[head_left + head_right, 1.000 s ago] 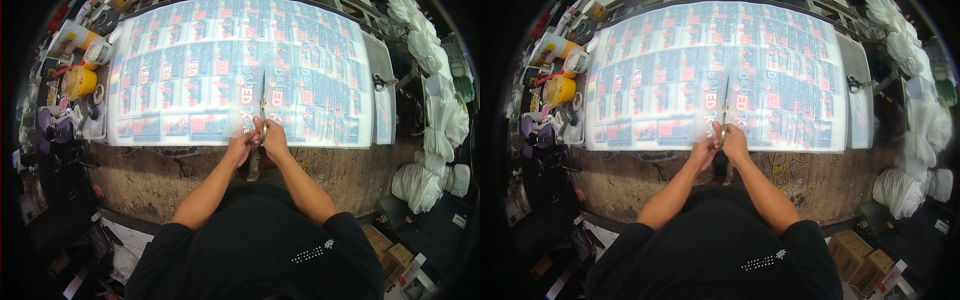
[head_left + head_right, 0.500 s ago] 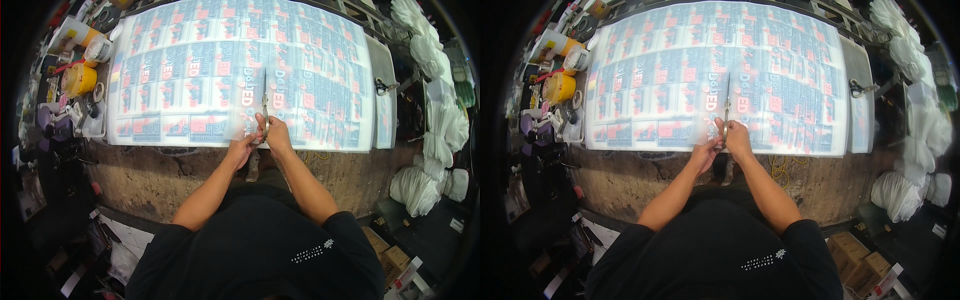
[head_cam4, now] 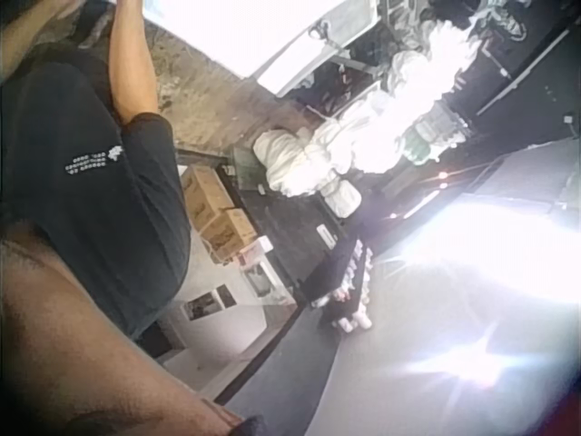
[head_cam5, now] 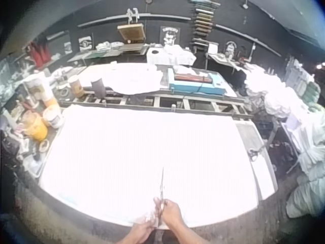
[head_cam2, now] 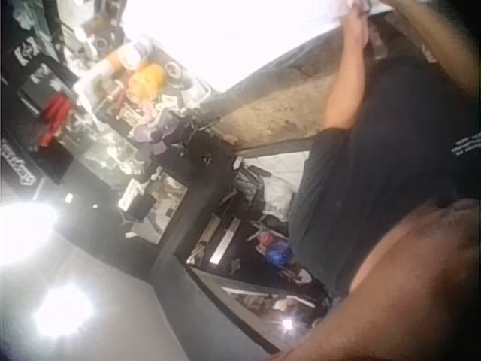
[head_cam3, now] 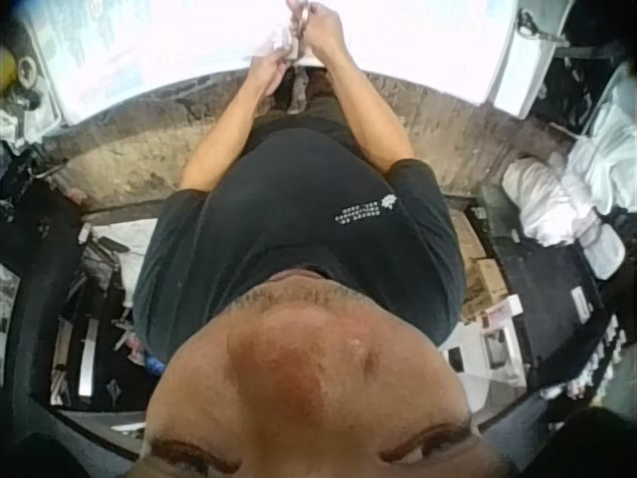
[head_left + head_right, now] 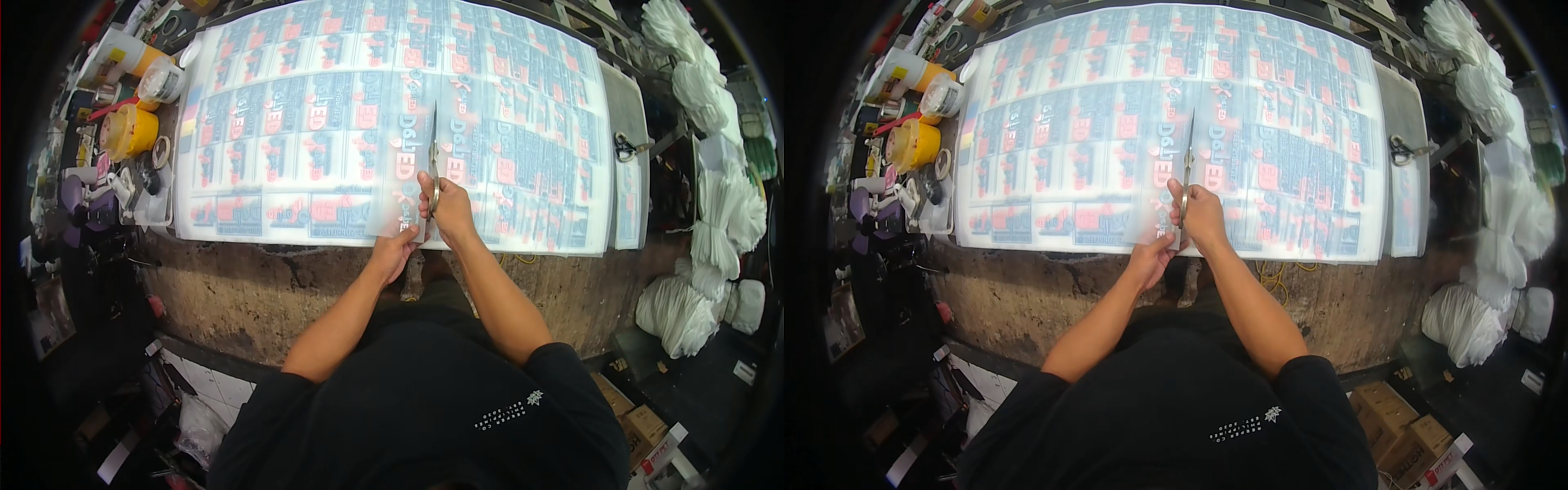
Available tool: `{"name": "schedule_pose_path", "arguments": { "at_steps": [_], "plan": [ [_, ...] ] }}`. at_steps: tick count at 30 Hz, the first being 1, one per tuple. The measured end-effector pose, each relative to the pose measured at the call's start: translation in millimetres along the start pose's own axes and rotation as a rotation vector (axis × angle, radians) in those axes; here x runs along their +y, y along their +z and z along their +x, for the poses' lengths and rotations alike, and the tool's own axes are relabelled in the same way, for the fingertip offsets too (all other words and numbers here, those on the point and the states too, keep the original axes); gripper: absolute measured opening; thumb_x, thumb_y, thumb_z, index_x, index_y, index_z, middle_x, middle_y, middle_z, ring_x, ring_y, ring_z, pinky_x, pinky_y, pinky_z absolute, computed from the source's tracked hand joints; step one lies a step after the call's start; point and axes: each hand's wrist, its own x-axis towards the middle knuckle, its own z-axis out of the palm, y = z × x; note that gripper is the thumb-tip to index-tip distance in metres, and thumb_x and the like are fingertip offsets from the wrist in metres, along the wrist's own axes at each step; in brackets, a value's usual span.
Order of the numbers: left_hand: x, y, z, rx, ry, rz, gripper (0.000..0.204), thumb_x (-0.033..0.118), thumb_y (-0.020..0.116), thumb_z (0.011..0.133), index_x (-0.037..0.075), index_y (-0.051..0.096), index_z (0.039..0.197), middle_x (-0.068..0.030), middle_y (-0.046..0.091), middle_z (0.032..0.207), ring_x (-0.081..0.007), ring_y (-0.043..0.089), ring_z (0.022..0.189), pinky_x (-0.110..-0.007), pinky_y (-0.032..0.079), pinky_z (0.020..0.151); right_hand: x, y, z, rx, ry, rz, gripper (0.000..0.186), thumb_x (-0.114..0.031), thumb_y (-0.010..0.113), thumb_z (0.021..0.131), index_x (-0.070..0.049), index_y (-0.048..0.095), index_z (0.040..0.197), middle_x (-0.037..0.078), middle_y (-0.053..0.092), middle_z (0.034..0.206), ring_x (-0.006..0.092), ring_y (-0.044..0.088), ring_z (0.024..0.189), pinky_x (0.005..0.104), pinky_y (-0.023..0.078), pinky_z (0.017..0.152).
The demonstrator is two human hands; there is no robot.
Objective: The person cuts a large sheet of printed film into smaller sections using shears and stacks the resulting pieces on a table.
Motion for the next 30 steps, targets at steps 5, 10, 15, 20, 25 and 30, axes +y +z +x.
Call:
{"name": "schedule_pose_path", "arguments": {
  "at_steps": [5,10,15,20,25,30],
  "plan": [
    [-4.1,-4.0,0.3,0.034,-0.007,0.009,0.045,0.006,0.054,0.087,0.002,0.037,0.129,-0.0104,0.047,0.124,-0.0226,0.049,0.113,-0.04,0.044,0.095,-15.4,-0.2,19.7,-0.008,-0.004,-0.005,0.043,-0.043,0.066,0.081,-0.001,0.056,0.074,0.003,0.053,0.062,0.0099,0.051,0.052,0.0236,0.043,0.05],
    [-9.0,-12.2,2.7,0.019,-0.033,0.02,0.045,0.007,0.054,0.087,0.0,0.037,0.129,-0.0122,0.047,0.124,-0.024,0.049,0.114,-0.041,0.044,0.096,-33.2,-2.1,43.4,-0.01,-0.046,0.011,0.046,-0.044,0.066,0.081,0.0,0.056,0.072,0.004,0.054,0.06,0.0109,0.052,0.052,0.0243,0.043,0.05],
    [-9.5,-12.0,3.0,0.018,-0.036,0.027,0.046,0.007,0.054,0.087,0.0,0.036,0.129,-0.0133,0.048,0.124,-0.0249,0.049,0.115,-0.042,0.044,0.096,-49.6,-6.0,61.5,-0.023,-0.053,0.043,0.044,-0.043,0.067,0.08,-0.001,0.055,0.071,0.004,0.053,0.062,0.011,0.051,0.052,0.0244,0.043,0.05],
    [-8.0,-11.3,2.2,0.038,-0.047,0.022,0.049,0.006,0.055,0.087,0.003,0.034,0.131,-0.0125,0.047,0.125,-0.0257,0.048,0.116,-0.042,0.044,0.096,-58.3,-6.7,75.4,-0.049,-0.037,0.051,0.043,-0.045,0.069,0.078,-0.004,0.054,0.073,0.001,0.051,0.064,0.0095,0.05,0.053,0.0228,0.043,0.05],
    [-4.8,-7.0,0.7,0.054,-0.059,0.016,0.049,0.005,0.055,0.087,0.003,0.033,0.131,-0.0123,0.046,0.126,-0.0262,0.048,0.117,-0.042,0.044,0.096,-67.0,-4.9,82.9,-0.053,-0.035,0.045,0.044,-0.045,0.069,0.078,-0.004,0.054,0.073,0.001,0.051,0.063,0.0097,0.049,0.052,0.0226,0.043,0.05],
    [-8.3,-12.1,0.8,0.06,-0.075,0.02,0.049,0.003,0.053,0.087,0.003,0.033,0.132,-0.0125,0.048,0.125,-0.0267,0.048,0.117,-0.042,0.044,0.096,-74.0,-4.2,95.1,-0.057,-0.046,0.028,0.044,-0.045,0.068,0.079,-0.004,0.054,0.072,0.002,0.051,0.064,0.0099,0.049,0.054,0.023,0.043,0.051]
  ]
}}
